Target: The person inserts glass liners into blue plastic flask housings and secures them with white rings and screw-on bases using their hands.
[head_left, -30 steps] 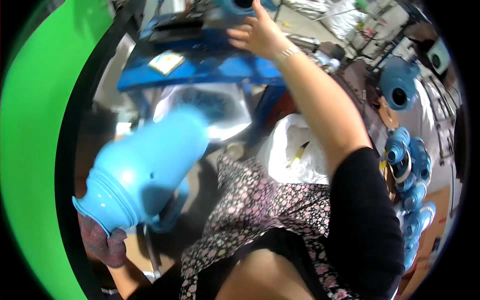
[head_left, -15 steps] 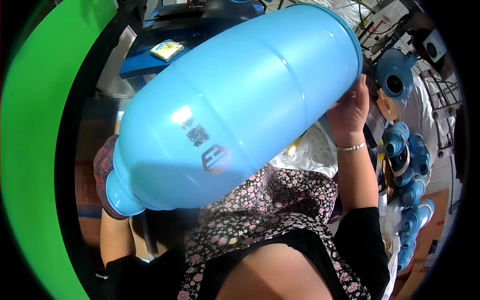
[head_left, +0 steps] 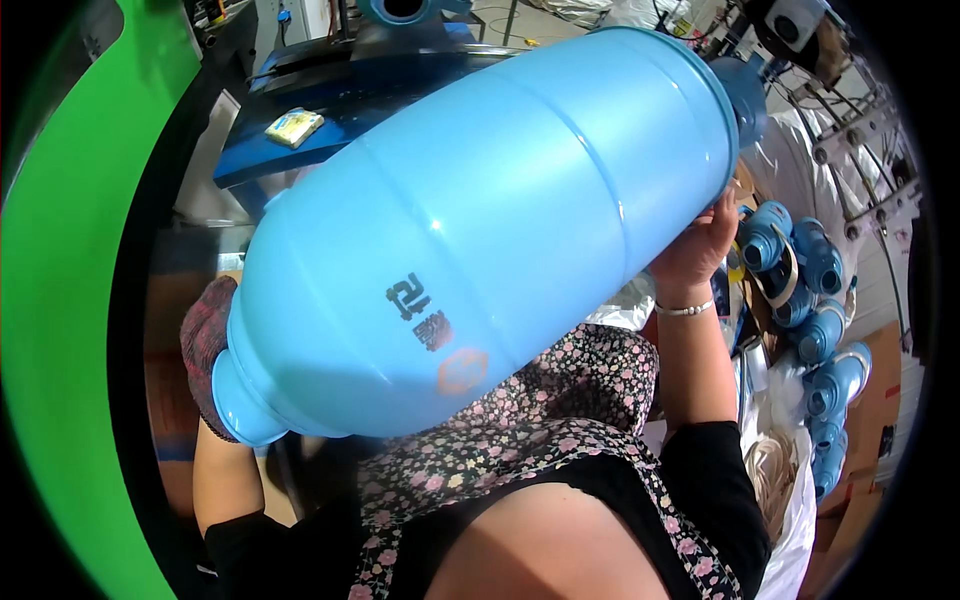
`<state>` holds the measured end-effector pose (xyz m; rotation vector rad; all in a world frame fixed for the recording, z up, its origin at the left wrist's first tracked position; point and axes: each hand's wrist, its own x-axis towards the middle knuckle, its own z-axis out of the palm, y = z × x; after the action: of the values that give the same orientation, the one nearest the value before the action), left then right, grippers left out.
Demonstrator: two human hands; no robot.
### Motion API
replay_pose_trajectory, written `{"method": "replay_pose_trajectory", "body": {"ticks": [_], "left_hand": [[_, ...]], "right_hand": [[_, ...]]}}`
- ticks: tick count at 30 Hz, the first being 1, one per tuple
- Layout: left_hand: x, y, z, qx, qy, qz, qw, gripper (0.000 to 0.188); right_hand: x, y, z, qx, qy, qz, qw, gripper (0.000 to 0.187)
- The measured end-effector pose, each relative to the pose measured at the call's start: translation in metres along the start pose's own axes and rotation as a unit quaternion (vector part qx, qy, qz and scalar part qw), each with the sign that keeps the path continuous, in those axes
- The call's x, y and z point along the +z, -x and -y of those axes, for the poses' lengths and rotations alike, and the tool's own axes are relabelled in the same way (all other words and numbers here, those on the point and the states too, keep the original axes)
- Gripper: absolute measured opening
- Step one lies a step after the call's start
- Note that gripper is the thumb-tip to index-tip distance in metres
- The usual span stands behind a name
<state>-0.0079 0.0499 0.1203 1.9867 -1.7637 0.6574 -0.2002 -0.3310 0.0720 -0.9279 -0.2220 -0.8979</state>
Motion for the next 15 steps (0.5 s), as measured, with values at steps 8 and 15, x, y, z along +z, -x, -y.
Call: {"method": "replay_pose_trajectory", "body": {"ticks": [8, 15], "left_hand": [[0.024, -0.071, -0.085, 0.249, 0.055, 0.096, 0.962, 0.018], [0.039, -0.14, -0.128, 0.371, 0.08, 0.062, 0.923, 0.033]], "right_hand": [[-0.02, 0.045, 0.041, -0.117, 0.546, -0.023, 0.829, 0.054], [0.079, 0.078, 0.077, -0.194, 0.67, 0.335, 0.634, 0.097]]}}
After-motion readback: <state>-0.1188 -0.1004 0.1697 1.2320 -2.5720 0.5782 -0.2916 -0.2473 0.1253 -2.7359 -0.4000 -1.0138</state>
